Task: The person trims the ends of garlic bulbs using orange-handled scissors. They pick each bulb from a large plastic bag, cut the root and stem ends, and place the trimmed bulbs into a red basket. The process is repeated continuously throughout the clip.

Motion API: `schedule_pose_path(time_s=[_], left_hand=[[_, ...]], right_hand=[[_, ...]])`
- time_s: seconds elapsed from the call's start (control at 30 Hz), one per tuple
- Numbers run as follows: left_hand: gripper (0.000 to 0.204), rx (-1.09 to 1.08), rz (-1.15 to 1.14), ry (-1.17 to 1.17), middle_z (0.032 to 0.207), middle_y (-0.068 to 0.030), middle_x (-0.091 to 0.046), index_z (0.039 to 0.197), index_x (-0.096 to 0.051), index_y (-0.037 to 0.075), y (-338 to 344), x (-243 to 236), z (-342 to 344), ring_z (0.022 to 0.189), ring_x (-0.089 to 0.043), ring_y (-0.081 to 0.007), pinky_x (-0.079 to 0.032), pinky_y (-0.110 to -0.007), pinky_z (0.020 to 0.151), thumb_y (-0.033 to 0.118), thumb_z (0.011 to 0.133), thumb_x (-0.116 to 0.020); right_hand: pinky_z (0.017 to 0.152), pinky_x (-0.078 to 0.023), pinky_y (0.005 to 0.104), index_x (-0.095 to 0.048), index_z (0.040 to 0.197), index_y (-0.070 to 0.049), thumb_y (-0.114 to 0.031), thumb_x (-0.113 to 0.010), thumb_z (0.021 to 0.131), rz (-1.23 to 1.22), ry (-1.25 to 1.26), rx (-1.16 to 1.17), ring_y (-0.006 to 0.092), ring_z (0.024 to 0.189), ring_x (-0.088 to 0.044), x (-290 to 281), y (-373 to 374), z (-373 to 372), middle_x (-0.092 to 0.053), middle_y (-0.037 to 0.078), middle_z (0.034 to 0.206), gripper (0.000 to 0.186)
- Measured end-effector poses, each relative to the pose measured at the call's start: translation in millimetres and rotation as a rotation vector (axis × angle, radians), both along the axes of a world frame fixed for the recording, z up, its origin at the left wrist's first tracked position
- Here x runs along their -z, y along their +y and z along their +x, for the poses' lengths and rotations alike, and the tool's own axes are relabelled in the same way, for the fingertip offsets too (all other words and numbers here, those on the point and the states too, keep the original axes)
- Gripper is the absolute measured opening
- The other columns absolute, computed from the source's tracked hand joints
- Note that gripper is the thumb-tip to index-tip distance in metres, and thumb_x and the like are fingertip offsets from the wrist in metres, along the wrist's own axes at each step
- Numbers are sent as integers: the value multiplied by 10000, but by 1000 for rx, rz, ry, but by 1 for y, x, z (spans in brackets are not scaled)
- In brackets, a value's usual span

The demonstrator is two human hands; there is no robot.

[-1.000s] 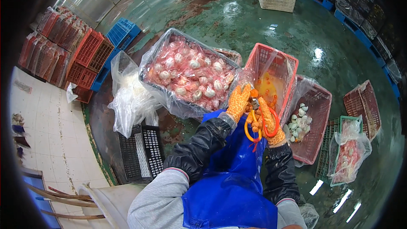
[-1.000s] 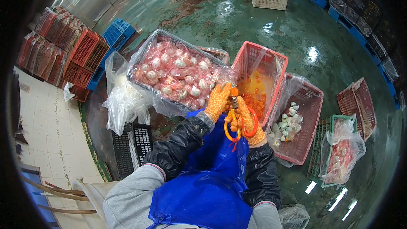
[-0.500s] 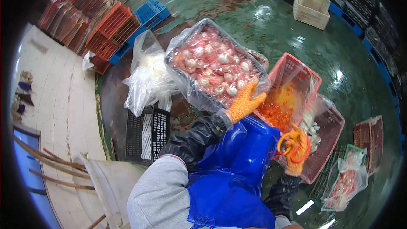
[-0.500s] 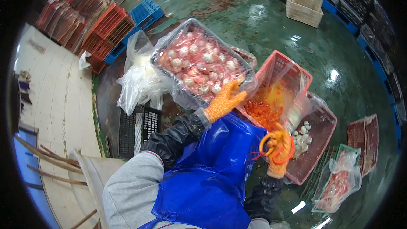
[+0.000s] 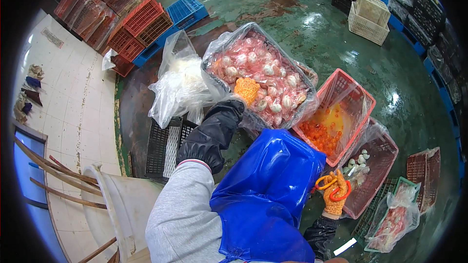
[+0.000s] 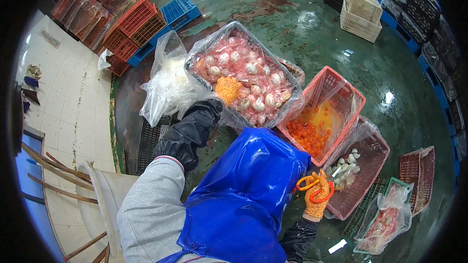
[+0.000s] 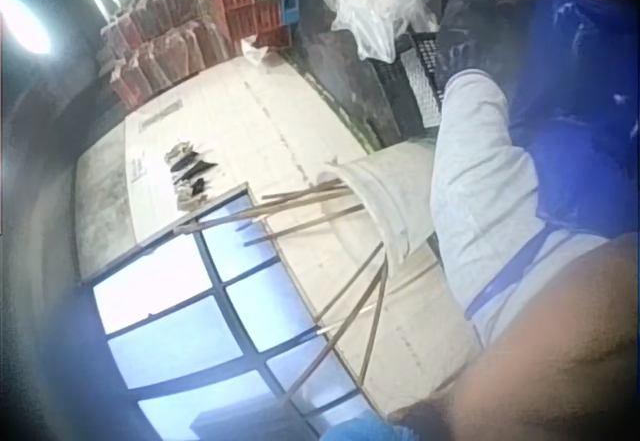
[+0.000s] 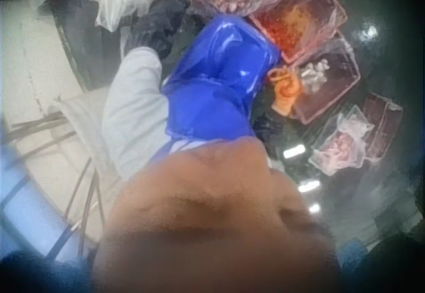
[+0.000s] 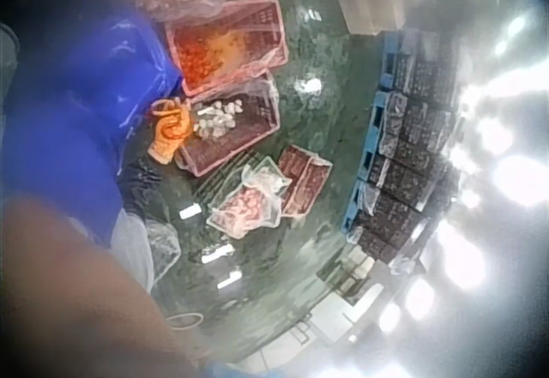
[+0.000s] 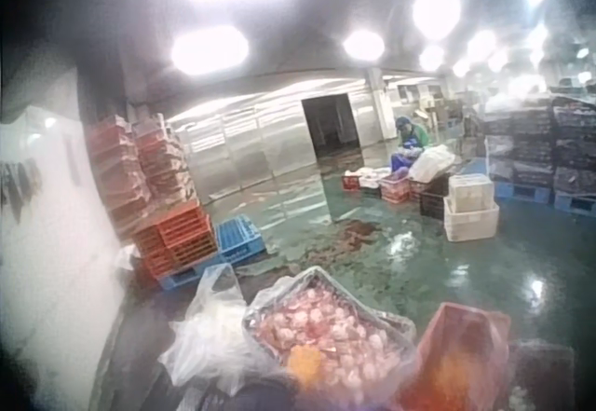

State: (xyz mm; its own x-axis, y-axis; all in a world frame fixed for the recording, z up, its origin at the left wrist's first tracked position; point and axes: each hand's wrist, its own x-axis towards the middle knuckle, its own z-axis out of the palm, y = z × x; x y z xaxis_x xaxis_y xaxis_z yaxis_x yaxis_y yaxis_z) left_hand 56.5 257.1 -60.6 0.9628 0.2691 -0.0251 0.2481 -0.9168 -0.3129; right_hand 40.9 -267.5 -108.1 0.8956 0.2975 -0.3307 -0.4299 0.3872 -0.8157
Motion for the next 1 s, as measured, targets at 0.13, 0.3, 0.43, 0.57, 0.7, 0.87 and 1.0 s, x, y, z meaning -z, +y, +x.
schedule_pose_path(time_s=[0.13,0.3,0.43,0.57,0.7,0.87,1.0], left_hand=[[279,-289,-197,-346,871,-103,-664,887,-683,74,-12,-42,1,840,-638,-304,-478,-442,727,321,765,-642],[173,-364,-1103,-986,822,-152,-646,890,-649,8,22,-29,6,807,-618,-328,-478,-430,738,141,780,-641],[353,-62,-84,-624,1021,-124,-624,1159,-571,60,90,26,-1,928,-606,-270,-478,-339,788,38,808,-604],[327,38,-1381,-856,942,-70,-620,1104,-590,61,39,7,11,840,-596,-182,-505,-316,717,30,785,-654],[122,-111,-2306,-743,811,-14,-603,899,-628,81,-48,-34,5,748,-570,-133,-488,-282,651,201,881,-642],[150,-142,-2127,-534,727,20,-561,833,-616,99,-155,-69,-5,681,-509,-83,-418,-256,579,232,901,-612],[135,-24,-2200,-377,783,12,-557,892,-600,78,-174,-81,-9,726,-518,-96,-426,-250,640,213,899,-603]], right_hand=[[760,-515,316,-494,1283,-37,-193,-559,930,104,100,41,191,826,-599,-22,1,3,-601,149,1032,391],[606,-465,283,-480,1215,-79,-157,-586,911,209,142,54,143,677,-550,-47,13,14,-582,91,819,332],[565,-440,238,-471,1232,-70,-155,-562,933,87,147,37,107,619,-499,-79,45,14,-526,50,784,324],[564,-417,187,-482,1273,-62,-130,-570,924,171,71,-36,77,666,-515,-68,48,16,-551,56,839,367],[697,-453,239,-506,1284,-32,-83,-606,886,-520,-431,-31,108,809,-539,-123,87,13,-590,58,967,414],[710,-474,310,-526,1279,-36,-154,-663,850,-781,-855,19,186,805,-585,-156,133,15,-627,138,1043,465],[628,-472,320,-562,1230,-66,-262,-682,841,-760,-968,-39,187,721,-584,-115,132,29,-612,80,841,452]])
